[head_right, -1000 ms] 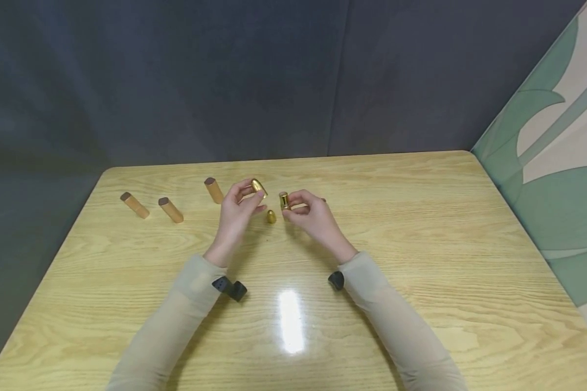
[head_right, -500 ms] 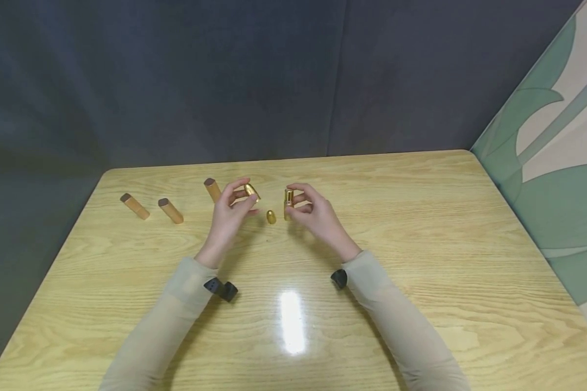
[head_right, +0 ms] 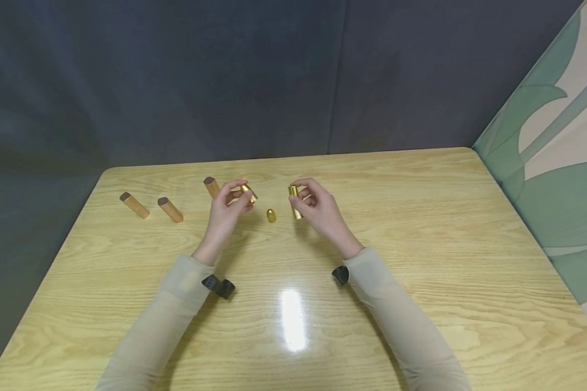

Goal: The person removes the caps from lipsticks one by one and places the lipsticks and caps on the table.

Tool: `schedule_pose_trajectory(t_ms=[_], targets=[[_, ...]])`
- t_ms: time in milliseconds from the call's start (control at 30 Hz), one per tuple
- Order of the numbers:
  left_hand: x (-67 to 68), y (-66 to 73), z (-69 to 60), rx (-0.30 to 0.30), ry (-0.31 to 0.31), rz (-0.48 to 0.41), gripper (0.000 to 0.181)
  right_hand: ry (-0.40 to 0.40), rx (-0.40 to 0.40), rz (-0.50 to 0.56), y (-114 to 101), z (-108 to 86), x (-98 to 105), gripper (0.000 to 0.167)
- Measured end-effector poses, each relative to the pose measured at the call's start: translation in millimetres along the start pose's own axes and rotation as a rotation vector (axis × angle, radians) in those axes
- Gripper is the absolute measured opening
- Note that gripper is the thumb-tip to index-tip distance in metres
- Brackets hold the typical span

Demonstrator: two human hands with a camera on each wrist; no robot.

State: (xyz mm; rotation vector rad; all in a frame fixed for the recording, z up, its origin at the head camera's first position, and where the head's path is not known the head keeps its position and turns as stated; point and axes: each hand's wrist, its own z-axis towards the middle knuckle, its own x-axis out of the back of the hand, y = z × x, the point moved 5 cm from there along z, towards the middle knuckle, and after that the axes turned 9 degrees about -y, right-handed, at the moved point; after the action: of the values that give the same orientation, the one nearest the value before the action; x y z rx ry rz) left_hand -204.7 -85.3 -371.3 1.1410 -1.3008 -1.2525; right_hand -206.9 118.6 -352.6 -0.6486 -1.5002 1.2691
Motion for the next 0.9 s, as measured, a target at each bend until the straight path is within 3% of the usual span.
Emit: schedule_pose_trajectory(t_ms=[333,533,900], targets=[[4.1,-2.2,0.6,0.026,0.023,0.038,0.03,0.038,0.006,0.01,-3,0.0,4,0.028],[7.5,-3.6,1.4,0.042,0.008,0.111,0.03,0.061,0.003,0.026,-3,-0.3,9,0.029],[8.7,-8.0,3.9,0.077,-0.01,0.161,0.032,0.075,-0.073,0.055,4,-2.3,23,0.036]])
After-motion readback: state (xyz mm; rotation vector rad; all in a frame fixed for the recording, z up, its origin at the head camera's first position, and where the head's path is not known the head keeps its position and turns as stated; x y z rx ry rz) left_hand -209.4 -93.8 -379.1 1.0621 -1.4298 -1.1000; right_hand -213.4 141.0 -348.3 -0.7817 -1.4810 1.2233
